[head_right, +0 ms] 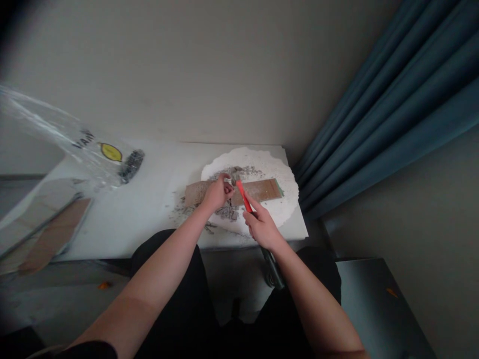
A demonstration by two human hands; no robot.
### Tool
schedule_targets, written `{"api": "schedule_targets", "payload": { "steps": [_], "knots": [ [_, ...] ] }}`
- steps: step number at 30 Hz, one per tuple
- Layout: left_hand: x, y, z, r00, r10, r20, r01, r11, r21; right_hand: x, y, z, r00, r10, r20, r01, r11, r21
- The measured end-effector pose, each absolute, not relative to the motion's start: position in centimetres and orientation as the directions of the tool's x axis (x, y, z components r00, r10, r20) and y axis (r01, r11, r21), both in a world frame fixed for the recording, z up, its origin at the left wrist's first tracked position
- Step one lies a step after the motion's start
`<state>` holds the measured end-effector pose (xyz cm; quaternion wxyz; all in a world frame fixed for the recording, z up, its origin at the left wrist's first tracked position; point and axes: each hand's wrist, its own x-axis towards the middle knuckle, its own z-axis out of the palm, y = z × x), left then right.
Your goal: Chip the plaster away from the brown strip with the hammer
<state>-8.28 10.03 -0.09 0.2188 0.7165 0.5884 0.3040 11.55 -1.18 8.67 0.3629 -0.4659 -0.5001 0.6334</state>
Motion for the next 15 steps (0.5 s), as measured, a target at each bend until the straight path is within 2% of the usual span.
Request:
{"api": "schedule_targets", "payload": {
  "steps": [5, 10, 15],
  "knots": [
    [-8.30, 9.99, 0.15, 0.132, 0.976, 0.172, 0.716, -0.214, 0.664, 11.41, -1.33, 8.64, -0.294, 0.938, -0.181, -0.021, -0.196, -0.980],
    [-8.29, 9.78, 0.31, 0.108, 0.980, 0.169, 0.706, -0.195, 0.681, 11.41, -1.24, 8.36, -0.305, 0.928, -0.213, 0.009, -0.220, -0.975],
    [-8.25, 9.71, 0.38, 0.122, 0.979, 0.165, 0.697, -0.203, 0.688, 11.47, -1.19, 7.95, -0.300, 0.941, -0.157, 0.000, -0.165, -0.986]
  ]
}}
